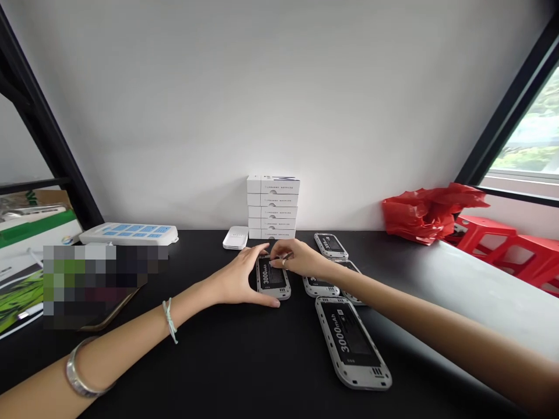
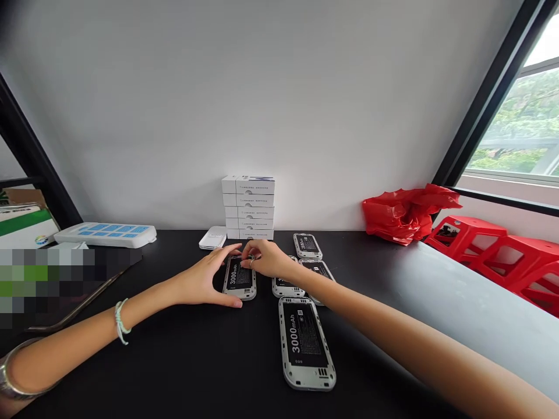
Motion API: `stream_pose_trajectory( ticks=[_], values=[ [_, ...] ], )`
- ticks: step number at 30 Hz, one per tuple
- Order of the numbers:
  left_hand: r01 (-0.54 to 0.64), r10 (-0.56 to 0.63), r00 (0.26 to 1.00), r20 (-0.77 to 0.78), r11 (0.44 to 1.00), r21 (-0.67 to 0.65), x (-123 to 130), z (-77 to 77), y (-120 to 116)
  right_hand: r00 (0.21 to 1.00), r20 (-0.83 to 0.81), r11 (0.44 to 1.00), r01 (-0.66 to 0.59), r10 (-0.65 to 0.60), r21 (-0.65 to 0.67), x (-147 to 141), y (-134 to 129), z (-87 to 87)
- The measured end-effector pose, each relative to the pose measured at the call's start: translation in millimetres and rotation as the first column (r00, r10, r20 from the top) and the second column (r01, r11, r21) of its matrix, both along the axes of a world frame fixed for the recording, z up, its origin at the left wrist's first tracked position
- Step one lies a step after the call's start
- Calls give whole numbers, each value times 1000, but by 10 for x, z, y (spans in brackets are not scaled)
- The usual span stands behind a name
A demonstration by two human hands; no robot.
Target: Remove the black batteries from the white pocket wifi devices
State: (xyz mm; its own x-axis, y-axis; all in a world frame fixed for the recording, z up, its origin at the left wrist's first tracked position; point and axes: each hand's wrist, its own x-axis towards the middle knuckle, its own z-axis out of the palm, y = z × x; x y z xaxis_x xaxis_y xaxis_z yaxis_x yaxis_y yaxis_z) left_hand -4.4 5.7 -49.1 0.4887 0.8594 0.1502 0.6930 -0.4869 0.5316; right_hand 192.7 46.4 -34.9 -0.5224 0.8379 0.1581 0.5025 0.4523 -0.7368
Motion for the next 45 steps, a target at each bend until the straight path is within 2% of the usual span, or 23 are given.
stream_pose_trajectory(
  ticks=[6, 11, 16, 19, 23, 25, 27, 28, 31, 36, 40, 45],
  values=[
    [18, -17, 998, 60, 1000, -24, -10, 25, -64, 985, 170, 979, -43, 9, 199, -103, -27, -17],
    [-64, 65, 998, 10, 998, -19, 17, 45, -60, 967, 255, 976, -38, -18, 216, -159, 73, -55],
    [-35, 36, 999, -9, 997, 63, 42, 43, -94, 962, 271, 970, -30, -37, 240, -188, 71, -76],
    [-55, 56, 998, -3, 997, 52, 69, 11, -124, 960, 280, 976, -56, -5, 209, -156, 20, 2],
    [-117, 117, 993, 24, 993, 25, 71, 0, -107, 959, 275, 974, -128, 73, 188, -75, -35, 229],
    [-124, 123, 992, 32, 992, 38, 49, 8, -79, 953, 230, 969, -226, 198, 104, -33, -39, 323],
    [-124, 124, 992, 7, 990, 60, 20, 10, -48, 952, 100, 957, -285, 290, -63, 5, -7, 362],
    [-130, 132, 991, -15, 989, 66, 5, 7, -33, 961, 16, 951, -272, 277, -151, 24, 27, 361],
    [-155, 163, 984, -77, 983, 97, -35, -28, 6, 982, -163, 933, -149, 100, -327, 97, 198, 300],
    [-149, 170, 978, -122, 975, 165, -73, -98, 59, 978, -154, 894, 57, -138, -444, 291, 547, 147],
    [-144, 182, 974, -136, 958, 246, -60, -104, 69, 963, -122, 858, 150, -239, -490, 391, 699, 58],
    [-183, 228, 968, -109, 930, 319, -47, -106, 85, 964, -93, 873, 181, -248, -453, 360, 720, -11]
  ],
)
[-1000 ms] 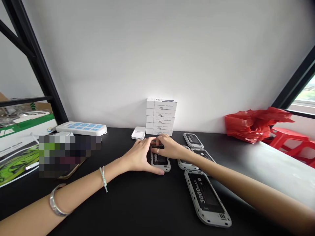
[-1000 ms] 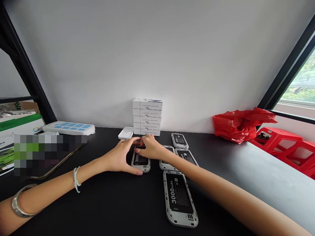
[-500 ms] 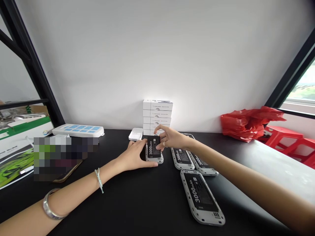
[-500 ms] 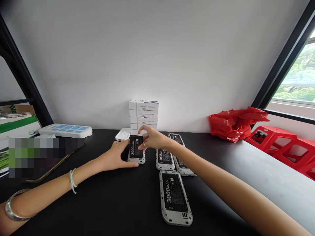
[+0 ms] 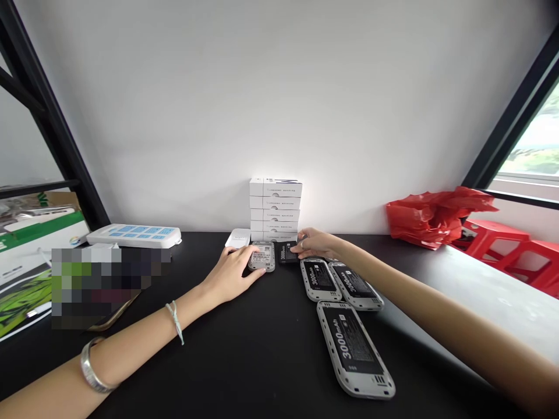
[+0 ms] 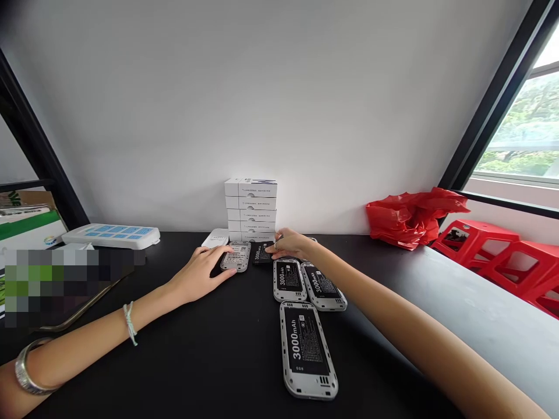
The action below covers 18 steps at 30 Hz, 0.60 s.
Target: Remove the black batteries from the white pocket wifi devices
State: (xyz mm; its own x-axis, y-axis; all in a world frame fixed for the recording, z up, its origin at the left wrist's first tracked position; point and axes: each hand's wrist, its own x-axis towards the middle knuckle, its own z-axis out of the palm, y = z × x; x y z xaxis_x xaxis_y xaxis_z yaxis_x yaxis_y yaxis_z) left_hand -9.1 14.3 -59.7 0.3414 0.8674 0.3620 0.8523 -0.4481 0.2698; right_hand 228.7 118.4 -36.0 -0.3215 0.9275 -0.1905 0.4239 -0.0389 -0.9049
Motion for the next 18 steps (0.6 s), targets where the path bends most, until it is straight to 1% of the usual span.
stream_pose_trajectory(
  ticks=[4, 7, 9, 14, 18],
  values=[
    [-54, 54, 999, -3, 998, 26, 1, -26, 63, 995, 95, 993, -4, -7, 117, -75, -44, -39],
    [-51, 52, 999, -7, 997, 63, 10, -36, 98, 980, 199, 971, -36, -12, 237, -114, -95, -38],
    [-42, 42, 999, -7, 996, 76, 18, -33, 98, 963, 268, 955, -83, 4, 286, -121, -130, -18],
    [-45, 47, 999, -26, 996, 72, 30, -2, 59, 915, 393, 934, -213, 88, 287, -95, -188, 36],
    [-42, 44, 999, -20, 997, 72, 35, 6, 47, 893, 447, 920, -223, 60, 323, -107, -203, 9]
  ],
)
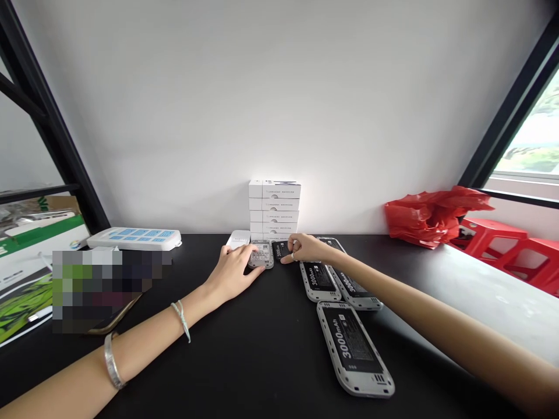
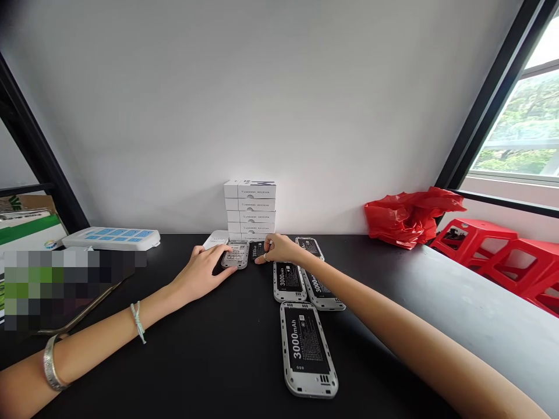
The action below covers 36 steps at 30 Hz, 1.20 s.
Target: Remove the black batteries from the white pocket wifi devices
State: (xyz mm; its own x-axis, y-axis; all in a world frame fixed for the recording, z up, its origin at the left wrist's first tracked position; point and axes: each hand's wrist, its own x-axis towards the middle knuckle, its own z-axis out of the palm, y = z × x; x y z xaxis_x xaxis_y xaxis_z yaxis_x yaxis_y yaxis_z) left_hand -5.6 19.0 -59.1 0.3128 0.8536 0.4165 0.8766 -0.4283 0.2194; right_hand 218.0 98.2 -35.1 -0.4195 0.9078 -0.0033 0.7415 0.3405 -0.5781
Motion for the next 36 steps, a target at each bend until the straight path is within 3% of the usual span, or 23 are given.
stream_pose_trajectory(
  ticks=[7, 12, 17, 21, 28, 31, 36],
  values=[
    [6, -6, 1000, -3, 1000, 27, -7, -13, 1, 998, 56, 998, -37, 34, 45, -30, -52, 49],
    [23, -13, 997, -74, 990, 139, -22, -21, -7, 992, 70, 993, -105, 101, 62, 195, -151, 303],
    [76, -59, 993, -99, 980, 182, 2, -5, -74, 964, 211, 987, -158, 163, -41, 518, -406, 503],
    [103, -86, 991, -99, 978, 180, 36, 10, -116, 932, 332, 990, -131, 143, -57, 581, -516, 471],
    [98, -77, 991, -105, 971, 217, 56, 20, -143, 975, 107, 978, -184, 194, -96, 531, -398, 348],
    [106, -90, 992, -84, 970, 221, 54, 44, -157, 974, 72, 976, -213, 216, -46, 455, -395, 338],
    [306, -305, 952, -26, 943, 132, 88, 93, -232, 975, 17, 974, -224, 224, 32, 202, -517, 333]
  ],
)
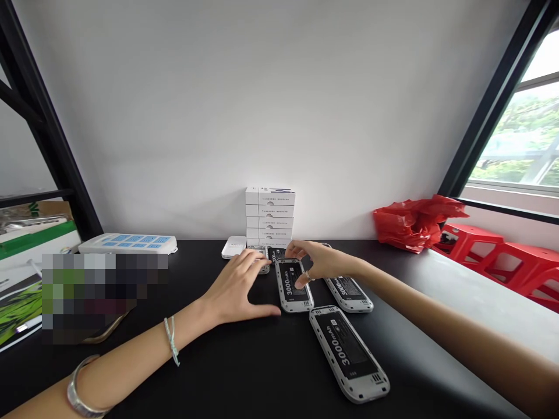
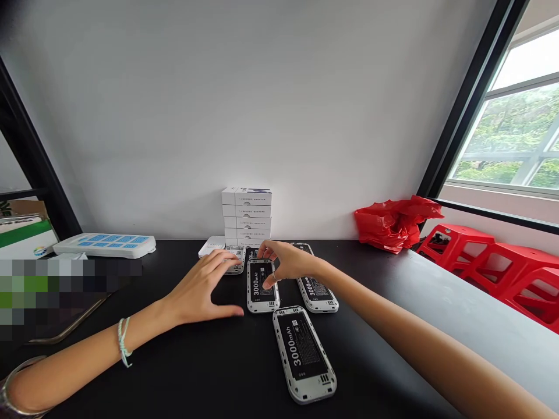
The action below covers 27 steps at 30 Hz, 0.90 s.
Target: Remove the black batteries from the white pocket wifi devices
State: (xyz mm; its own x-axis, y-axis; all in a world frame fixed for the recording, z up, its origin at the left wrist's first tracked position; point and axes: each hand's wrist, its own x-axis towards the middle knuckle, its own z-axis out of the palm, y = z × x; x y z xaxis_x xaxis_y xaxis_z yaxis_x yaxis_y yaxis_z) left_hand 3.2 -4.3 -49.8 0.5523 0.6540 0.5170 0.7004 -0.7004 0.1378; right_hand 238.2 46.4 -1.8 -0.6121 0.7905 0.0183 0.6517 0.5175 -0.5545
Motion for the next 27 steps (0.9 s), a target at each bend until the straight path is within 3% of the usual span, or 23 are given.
stream_pose_trajectory(
  ticks=[5, 10, 14, 22, 27],
  values=[
    [91, -87, 996, 28, 985, -150, 69, 22, -120, 997, -20, 995, -73, 72, -64, -179, -155, -18],
    [125, -104, 991, 89, 952, -280, 77, 20, -179, 994, 74, 992, -66, 74, -106, -205, -303, -4],
    [111, -75, 991, 111, 925, -365, 68, 4, -168, 994, 94, 998, -51, 55, -41, -238, -377, -63],
    [92, -33, 990, 135, 885, -457, 52, -18, -112, 985, 151, 995, 93, -86, -38, -382, -379, -193],
    [75, -15, 991, 130, 879, -471, 24, -29, -110, 992, 92, 992, 98, -91, -79, -334, -411, -87]
  ],
)
